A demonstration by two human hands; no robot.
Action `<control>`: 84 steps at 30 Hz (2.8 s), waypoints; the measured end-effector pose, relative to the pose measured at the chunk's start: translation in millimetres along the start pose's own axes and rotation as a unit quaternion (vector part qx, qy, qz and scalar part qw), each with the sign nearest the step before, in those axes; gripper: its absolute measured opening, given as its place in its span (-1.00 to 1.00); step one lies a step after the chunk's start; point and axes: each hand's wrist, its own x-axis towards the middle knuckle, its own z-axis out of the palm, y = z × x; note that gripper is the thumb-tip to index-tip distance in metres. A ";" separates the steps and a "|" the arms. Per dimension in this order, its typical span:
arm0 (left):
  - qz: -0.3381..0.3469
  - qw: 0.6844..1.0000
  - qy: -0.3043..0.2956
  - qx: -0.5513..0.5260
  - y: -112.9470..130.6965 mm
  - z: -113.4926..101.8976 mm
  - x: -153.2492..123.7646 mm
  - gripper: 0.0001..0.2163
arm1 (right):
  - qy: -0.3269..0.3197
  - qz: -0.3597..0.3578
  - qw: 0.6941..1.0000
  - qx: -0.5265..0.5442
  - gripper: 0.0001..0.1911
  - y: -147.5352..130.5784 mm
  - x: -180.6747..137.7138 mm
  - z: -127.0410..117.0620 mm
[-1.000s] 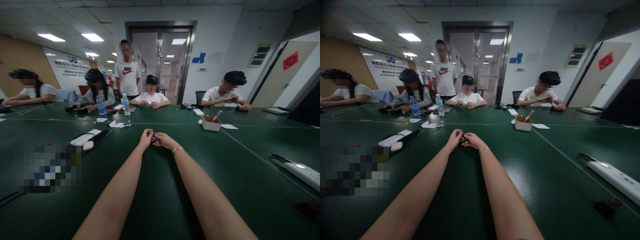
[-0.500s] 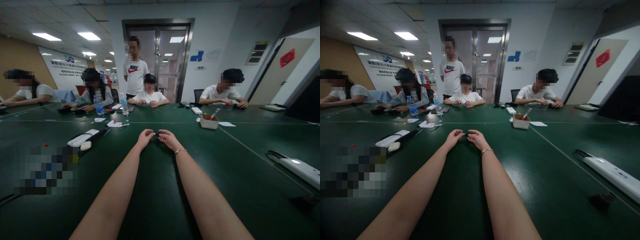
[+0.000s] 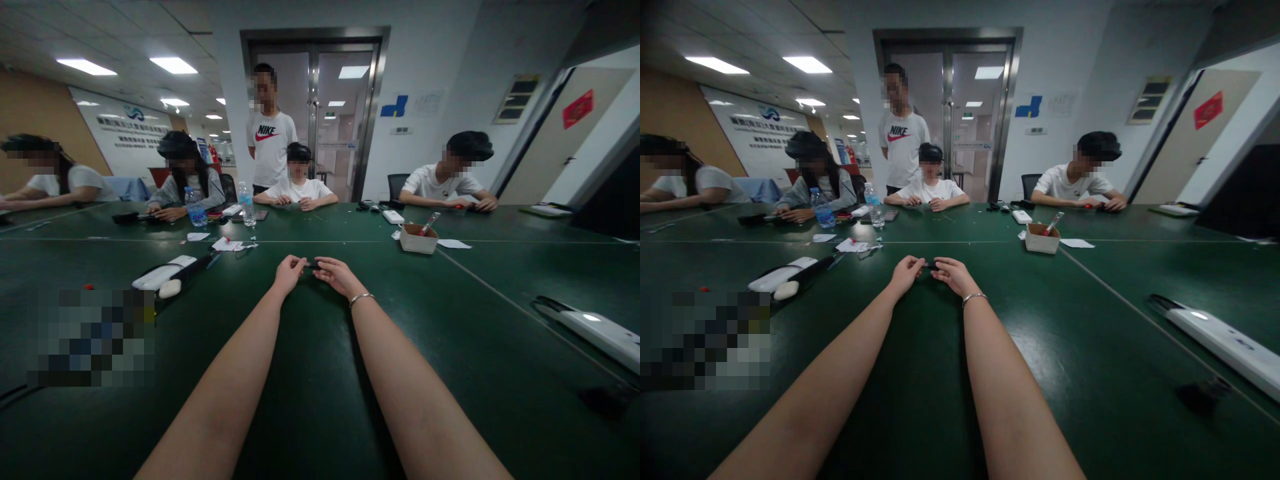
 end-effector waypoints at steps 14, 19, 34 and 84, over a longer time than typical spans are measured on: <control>-0.019 0.998 0.011 0.052 1.5 -3.3 -0.3 -0.67 | -0.029 -0.004 1.000 -0.003 -0.79 -1.3 -2.8 0.2; -0.022 0.997 0.011 0.073 3.3 -4.8 -0.7 -0.66 | -0.035 -0.005 0.999 -0.006 -0.76 -1.0 -2.8 -0.4; -0.071 0.996 0.016 0.060 17.1 -4.0 -7.1 -0.65 | -0.043 -0.009 0.999 -0.007 -0.73 2.3 -0.3 -3.4; -0.032 0.997 -0.065 -0.017 11.0 1.3 -6.8 -0.75 | -0.020 0.005 1.000 0.006 -0.81 -0.7 -2.5 0.8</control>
